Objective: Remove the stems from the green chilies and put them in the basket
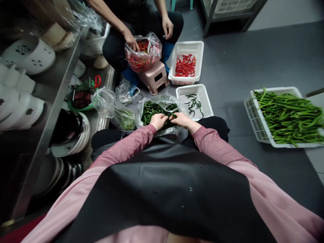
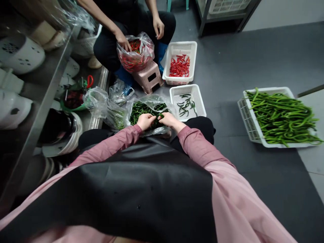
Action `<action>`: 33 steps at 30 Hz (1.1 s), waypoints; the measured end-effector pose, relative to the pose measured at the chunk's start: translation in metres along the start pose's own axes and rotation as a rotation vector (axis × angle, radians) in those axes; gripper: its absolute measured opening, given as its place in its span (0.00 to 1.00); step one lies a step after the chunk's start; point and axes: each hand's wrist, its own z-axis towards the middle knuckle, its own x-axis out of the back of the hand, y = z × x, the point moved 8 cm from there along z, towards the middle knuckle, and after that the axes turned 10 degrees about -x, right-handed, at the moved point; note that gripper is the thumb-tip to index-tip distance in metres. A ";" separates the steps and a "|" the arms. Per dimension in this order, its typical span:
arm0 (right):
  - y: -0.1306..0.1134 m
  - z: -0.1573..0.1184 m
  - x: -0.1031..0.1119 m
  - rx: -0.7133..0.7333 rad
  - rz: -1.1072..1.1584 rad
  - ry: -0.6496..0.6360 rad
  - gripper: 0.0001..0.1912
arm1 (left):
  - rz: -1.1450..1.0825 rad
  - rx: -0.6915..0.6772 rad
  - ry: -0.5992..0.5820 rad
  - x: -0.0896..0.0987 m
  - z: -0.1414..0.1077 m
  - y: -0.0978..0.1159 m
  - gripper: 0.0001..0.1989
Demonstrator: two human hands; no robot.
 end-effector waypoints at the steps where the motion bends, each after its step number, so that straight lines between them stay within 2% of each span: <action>1: -0.003 -0.001 -0.004 0.030 0.011 -0.048 0.09 | -0.081 0.013 0.027 0.007 -0.003 0.000 0.17; 3: -0.008 -0.001 -0.010 0.079 0.035 -0.097 0.10 | -0.183 0.020 0.070 0.017 -0.008 0.004 0.18; 5: -0.012 0.002 -0.012 0.106 0.012 -0.075 0.13 | -0.147 -0.013 0.103 0.024 -0.011 0.012 0.17; 8: -0.016 0.006 -0.012 0.155 -0.175 0.033 0.11 | 0.197 -0.160 0.097 0.028 -0.011 0.028 0.17; 11: -0.014 0.010 -0.009 0.143 -0.329 0.096 0.09 | 0.566 -0.267 -0.012 0.022 -0.012 0.030 0.17; 13: -0.007 0.012 0.002 0.080 -0.294 0.147 0.11 | 0.665 -0.259 -0.075 0.022 -0.014 0.022 0.17; 16: 0.002 0.012 0.026 0.018 -0.126 0.269 0.13 | 0.690 -0.283 -0.076 0.025 -0.018 0.016 0.17; 19: 0.007 0.013 0.031 0.008 -0.031 0.259 0.12 | 0.723 -0.327 -0.066 0.023 -0.021 0.021 0.16; 22: 0.007 0.013 0.025 0.023 -0.093 0.228 0.12 | 0.790 -0.375 -0.060 0.013 -0.020 0.030 0.15; 26: -0.007 0.010 0.013 0.179 -0.298 0.262 0.17 | 0.804 -0.453 -0.113 0.001 -0.015 0.036 0.15; 30: -0.017 0.010 -0.016 0.331 -0.567 0.205 0.21 | 0.746 -0.446 -0.084 0.008 -0.013 0.034 0.16; 33: -0.019 0.015 -0.026 0.331 -0.696 0.240 0.17 | 0.644 -0.359 -0.064 0.017 -0.012 0.028 0.17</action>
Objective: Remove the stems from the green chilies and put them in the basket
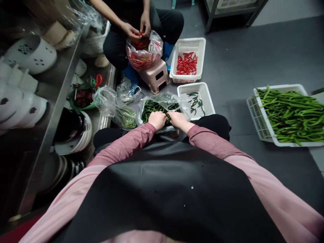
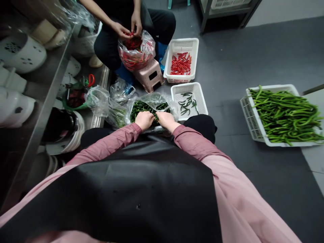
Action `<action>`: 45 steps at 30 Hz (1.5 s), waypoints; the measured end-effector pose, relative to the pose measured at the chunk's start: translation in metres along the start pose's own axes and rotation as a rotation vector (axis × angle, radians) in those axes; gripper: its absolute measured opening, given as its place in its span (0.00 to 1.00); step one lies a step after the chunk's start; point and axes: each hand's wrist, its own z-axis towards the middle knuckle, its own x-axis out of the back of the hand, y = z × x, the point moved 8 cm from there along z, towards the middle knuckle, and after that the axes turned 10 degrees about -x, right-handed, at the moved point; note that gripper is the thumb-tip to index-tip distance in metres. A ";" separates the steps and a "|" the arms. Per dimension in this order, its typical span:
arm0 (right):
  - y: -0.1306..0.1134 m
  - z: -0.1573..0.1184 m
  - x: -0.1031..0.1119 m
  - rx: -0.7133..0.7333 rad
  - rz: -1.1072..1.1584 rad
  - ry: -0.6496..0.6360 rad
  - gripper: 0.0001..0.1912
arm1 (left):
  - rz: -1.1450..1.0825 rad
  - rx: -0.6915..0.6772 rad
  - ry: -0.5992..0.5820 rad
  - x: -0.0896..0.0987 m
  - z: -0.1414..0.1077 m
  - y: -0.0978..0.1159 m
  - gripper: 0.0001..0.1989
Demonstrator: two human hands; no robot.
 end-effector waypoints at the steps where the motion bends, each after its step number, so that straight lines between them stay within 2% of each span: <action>1: 0.000 0.002 -0.002 -0.025 -0.020 0.002 0.16 | -0.053 0.041 -0.003 0.000 0.000 -0.004 0.17; 4: 0.002 0.009 -0.007 -0.083 -0.013 -0.009 0.18 | -0.226 0.167 0.004 -0.003 0.000 -0.015 0.17; 7: 0.004 0.016 -0.009 -0.154 0.036 -0.013 0.19 | -0.343 0.217 0.035 -0.003 0.003 -0.022 0.19; 11: 0.009 0.023 -0.004 -0.186 0.136 -0.058 0.15 | -0.426 0.309 0.185 0.011 -0.003 -0.047 0.21; 14: 0.016 0.020 0.005 -0.180 0.380 -0.162 0.10 | -0.412 0.404 0.295 0.026 -0.020 -0.071 0.17; 17: 0.028 0.007 0.012 -0.228 0.701 -0.304 0.11 | -0.372 0.395 0.347 0.035 -0.036 -0.074 0.20; 19: 0.032 -0.004 0.013 -0.263 0.882 -0.410 0.16 | -0.494 0.392 0.311 0.029 -0.038 -0.067 0.15; 21: 0.029 -0.014 0.014 -0.263 1.040 -0.502 0.20 | -0.795 0.451 0.185 0.007 -0.033 -0.054 0.12; 23: 0.023 -0.023 0.015 -0.231 1.157 -0.587 0.22 | -1.168 0.531 0.028 -0.016 -0.025 -0.035 0.18; 25: 0.014 -0.031 0.014 -0.171 1.209 -0.665 0.22 | -1.458 0.570 -0.071 -0.029 -0.014 -0.016 0.24; 28: 0.007 -0.039 0.012 -0.099 1.202 -0.746 0.21 | -1.646 0.578 -0.122 -0.031 -0.001 -0.005 0.26; 32: 0.000 -0.041 0.003 -0.046 1.144 -0.850 0.17 | -1.752 0.581 -0.136 -0.028 0.001 -0.004 0.19; 35: -0.008 -0.038 -0.003 -0.049 1.180 -0.856 0.16 | -1.744 0.558 -0.037 -0.023 -0.001 -0.009 0.14; 38: -0.014 -0.034 -0.010 -0.115 1.269 -0.839 0.15 | -1.597 0.509 0.117 -0.015 -0.003 -0.015 0.13; 42: -0.015 -0.033 -0.021 -0.207 1.224 -0.827 0.14 | -1.144 0.476 0.275 -0.005 -0.006 -0.026 0.15; 45: -0.007 -0.030 -0.023 -0.256 1.079 -0.717 0.12 | -0.721 0.355 0.312 0.005 -0.004 -0.027 0.17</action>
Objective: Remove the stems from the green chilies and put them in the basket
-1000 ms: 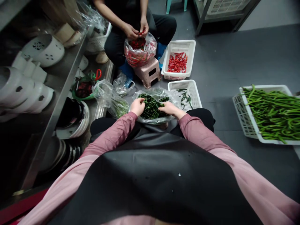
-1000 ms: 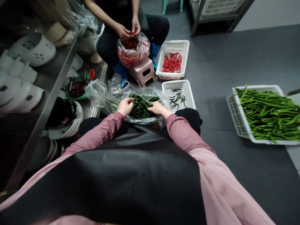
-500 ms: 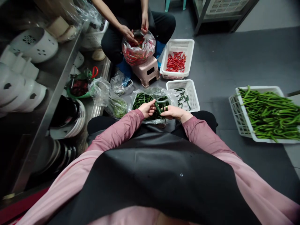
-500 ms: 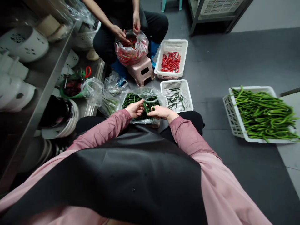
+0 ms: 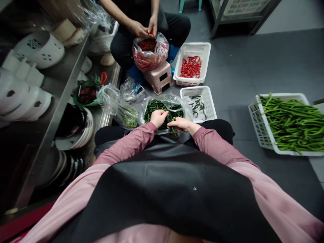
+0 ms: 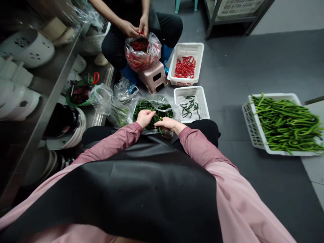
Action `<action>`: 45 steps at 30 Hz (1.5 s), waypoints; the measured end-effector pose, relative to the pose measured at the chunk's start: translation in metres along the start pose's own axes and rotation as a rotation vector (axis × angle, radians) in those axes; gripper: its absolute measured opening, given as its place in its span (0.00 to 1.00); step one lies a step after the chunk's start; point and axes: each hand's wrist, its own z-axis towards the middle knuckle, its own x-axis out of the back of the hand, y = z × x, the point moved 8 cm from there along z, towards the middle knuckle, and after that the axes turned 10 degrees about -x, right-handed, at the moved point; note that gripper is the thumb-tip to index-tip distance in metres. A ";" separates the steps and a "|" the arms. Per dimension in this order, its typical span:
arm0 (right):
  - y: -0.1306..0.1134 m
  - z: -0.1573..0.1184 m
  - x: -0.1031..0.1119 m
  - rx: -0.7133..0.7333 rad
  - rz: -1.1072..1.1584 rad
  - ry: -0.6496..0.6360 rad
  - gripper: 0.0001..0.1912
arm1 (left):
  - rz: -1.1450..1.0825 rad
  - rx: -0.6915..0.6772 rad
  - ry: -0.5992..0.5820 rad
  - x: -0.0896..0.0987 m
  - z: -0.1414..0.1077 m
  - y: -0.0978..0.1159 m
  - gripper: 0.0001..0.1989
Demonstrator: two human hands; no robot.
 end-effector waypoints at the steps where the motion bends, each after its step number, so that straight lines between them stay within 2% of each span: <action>1: 0.001 0.000 0.003 -0.008 -0.047 0.057 0.11 | 0.126 -0.072 -0.017 -0.001 0.000 0.003 0.17; 4: 0.003 0.000 0.010 -0.043 -0.160 0.181 0.09 | 0.450 -0.223 -0.100 -0.009 -0.002 0.008 0.19; 6: 0.003 0.000 0.011 -0.057 -0.201 0.213 0.09 | 0.580 -0.243 -0.143 -0.013 -0.005 0.008 0.20; 12: 0.001 0.000 0.010 -0.077 -0.248 0.177 0.09 | 0.744 -0.339 -0.261 -0.017 -0.007 0.007 0.19; 14: -0.002 -0.003 0.013 -0.071 -0.256 0.195 0.09 | 0.738 -0.298 -0.272 -0.013 -0.004 -0.002 0.19; 18: -0.012 -0.009 0.031 0.010 -0.271 0.390 0.09 | 0.620 -0.157 -0.217 -0.003 0.002 -0.019 0.21; 22: -0.027 -0.009 0.043 0.205 -0.272 0.582 0.09 | 0.462 -0.100 -0.154 -0.001 0.003 -0.026 0.18; 25: -0.040 -0.003 0.043 0.335 -0.366 0.697 0.14 | 0.393 -0.078 -0.098 0.003 0.004 -0.028 0.17; 27: -0.047 0.005 0.039 0.375 -0.440 0.719 0.17 | 0.377 -0.062 -0.062 0.006 0.006 -0.029 0.18; 30: -0.057 0.017 0.029 0.447 -0.493 0.689 0.22 | 0.337 -0.043 -0.012 0.011 0.010 -0.032 0.17; 33: -0.065 0.020 0.025 0.509 -0.452 0.653 0.22 | 0.244 -0.043 0.018 0.018 0.014 -0.033 0.15; 37: -0.071 0.018 0.024 0.516 -0.299 0.517 0.13 | 0.141 -0.043 -0.104 0.021 0.014 -0.023 0.21; 39: -0.070 0.016 0.023 0.478 -0.214 0.434 0.08 | 0.272 -0.144 -0.123 0.027 0.014 -0.007 0.22; 41: -0.061 0.016 0.024 0.373 -0.084 0.391 0.08 | 0.491 -0.245 -0.118 0.030 0.014 0.008 0.20; 43: -0.048 0.016 0.027 0.256 0.087 0.353 0.10 | 0.644 -0.269 -0.144 0.029 0.013 0.013 0.19; 45: -0.039 0.016 0.028 0.201 0.255 0.287 0.09 | 0.694 -0.256 -0.157 0.027 0.009 0.013 0.17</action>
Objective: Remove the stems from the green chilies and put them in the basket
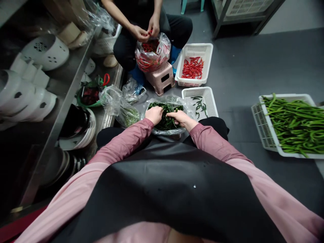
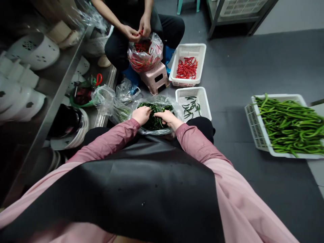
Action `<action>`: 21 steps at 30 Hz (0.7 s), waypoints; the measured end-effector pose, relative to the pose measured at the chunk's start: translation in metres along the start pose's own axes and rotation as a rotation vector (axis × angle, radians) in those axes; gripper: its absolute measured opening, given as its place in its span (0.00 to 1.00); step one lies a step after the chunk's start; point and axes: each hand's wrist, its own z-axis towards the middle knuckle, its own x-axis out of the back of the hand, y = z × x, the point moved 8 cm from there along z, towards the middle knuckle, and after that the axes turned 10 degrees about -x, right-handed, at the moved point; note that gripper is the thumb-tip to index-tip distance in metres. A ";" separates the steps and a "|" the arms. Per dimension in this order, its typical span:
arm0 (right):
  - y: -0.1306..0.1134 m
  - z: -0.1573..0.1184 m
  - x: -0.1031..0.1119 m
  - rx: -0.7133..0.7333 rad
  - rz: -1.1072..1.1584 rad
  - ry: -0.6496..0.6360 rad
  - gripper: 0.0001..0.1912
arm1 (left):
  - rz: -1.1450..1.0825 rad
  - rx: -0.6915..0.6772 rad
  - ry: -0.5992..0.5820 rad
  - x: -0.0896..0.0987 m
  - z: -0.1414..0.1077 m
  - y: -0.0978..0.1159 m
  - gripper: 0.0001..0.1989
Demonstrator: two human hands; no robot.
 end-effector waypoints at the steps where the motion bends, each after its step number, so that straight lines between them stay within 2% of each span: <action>1: 0.001 -0.001 0.001 -0.011 0.079 -0.023 0.09 | 0.015 0.012 0.025 0.002 -0.004 0.002 0.17; 3: 0.000 -0.003 0.007 0.010 0.220 -0.033 0.09 | 0.048 0.028 0.112 0.010 -0.013 0.010 0.19; 5: -0.003 -0.006 0.013 0.076 0.299 0.021 0.11 | 0.041 0.025 0.127 0.012 -0.021 0.024 0.17; 8: -0.006 -0.013 0.018 0.194 0.263 0.138 0.12 | -0.075 0.026 -0.066 -0.007 -0.021 0.043 0.15; 10: -0.007 -0.016 0.015 0.251 0.186 0.181 0.11 | -0.123 0.018 -0.144 -0.018 -0.015 0.049 0.17; 14: -0.010 -0.017 0.015 0.313 -0.004 0.207 0.11 | -0.091 -0.103 -0.119 -0.021 -0.002 0.050 0.17; 17: -0.022 -0.022 0.021 0.436 -0.288 0.292 0.12 | -0.021 -0.231 -0.159 -0.023 0.000 0.053 0.18; 19: -0.030 -0.029 0.023 0.519 -0.463 0.396 0.13 | -0.003 -0.211 -0.183 -0.024 0.003 0.051 0.19; 21: -0.035 -0.037 0.024 0.578 -0.554 0.479 0.15 | -0.066 -0.083 -0.204 -0.026 0.007 0.043 0.20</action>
